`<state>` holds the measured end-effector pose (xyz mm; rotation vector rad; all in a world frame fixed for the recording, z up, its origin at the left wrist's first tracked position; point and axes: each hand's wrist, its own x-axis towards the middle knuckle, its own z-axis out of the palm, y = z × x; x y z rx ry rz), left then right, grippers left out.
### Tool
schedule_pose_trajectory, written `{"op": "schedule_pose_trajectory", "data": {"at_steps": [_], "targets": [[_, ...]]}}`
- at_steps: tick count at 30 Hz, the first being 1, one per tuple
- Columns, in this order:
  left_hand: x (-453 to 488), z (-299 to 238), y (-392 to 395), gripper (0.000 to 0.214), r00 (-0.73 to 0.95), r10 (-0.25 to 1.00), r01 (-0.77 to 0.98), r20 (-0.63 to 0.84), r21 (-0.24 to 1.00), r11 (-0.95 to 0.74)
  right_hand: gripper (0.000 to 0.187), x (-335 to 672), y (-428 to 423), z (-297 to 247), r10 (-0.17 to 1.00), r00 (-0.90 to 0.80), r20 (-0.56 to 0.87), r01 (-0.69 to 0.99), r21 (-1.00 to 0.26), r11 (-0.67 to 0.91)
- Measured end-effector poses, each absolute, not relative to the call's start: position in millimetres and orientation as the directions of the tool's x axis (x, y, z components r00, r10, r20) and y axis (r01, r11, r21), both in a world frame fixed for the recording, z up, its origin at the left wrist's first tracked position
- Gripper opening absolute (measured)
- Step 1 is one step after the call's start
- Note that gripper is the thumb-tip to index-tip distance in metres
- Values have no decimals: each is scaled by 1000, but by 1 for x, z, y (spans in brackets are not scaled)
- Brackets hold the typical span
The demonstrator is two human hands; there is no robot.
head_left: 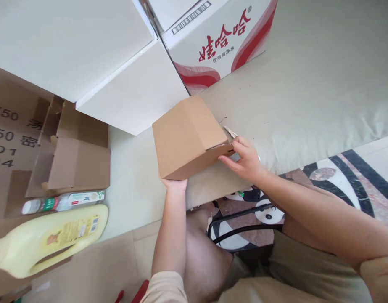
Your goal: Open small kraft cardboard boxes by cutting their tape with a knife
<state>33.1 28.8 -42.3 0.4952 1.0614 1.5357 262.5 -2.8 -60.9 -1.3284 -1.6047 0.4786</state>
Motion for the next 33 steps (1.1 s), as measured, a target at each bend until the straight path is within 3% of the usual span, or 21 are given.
{"op": "schedule_pose_trajectory", "data": {"at_steps": [4,10,14,17,22,24,26,29,31,33], "targets": [[27,-38,30,38,-243,941,-555,-237,830,66,18,264,-2,-61,893,60,447,516,-779,355],[11,-34,24,73,-111,935,-508,-336,828,237,26,265,-4,-61,845,-79,529,630,-630,453],[5,-32,21,65,-68,941,-476,-331,840,261,30,264,-7,-57,810,-124,573,657,-564,500],[6,-32,20,56,-76,948,-486,-310,841,236,23,264,-8,-52,834,-89,545,631,-617,470],[14,-32,19,54,-140,956,-514,-256,845,151,24,270,-6,-50,917,107,385,464,-835,296],[16,-30,20,57,-125,960,-547,-248,825,142,25,274,-3,-53,914,153,376,474,-839,266],[16,-27,21,60,-89,968,-580,-235,802,142,26,277,0,-58,910,151,386,604,-765,225],[15,-27,22,61,-76,973,-597,-219,791,131,37,279,2,-63,948,54,313,821,-554,136],[13,-29,22,60,-99,970,-591,-221,797,121,41,280,3,-63,978,22,209,893,-443,74],[10,-32,21,59,-122,966,-585,-228,803,115,43,283,6,-62,991,40,128,910,-414,16]]}}
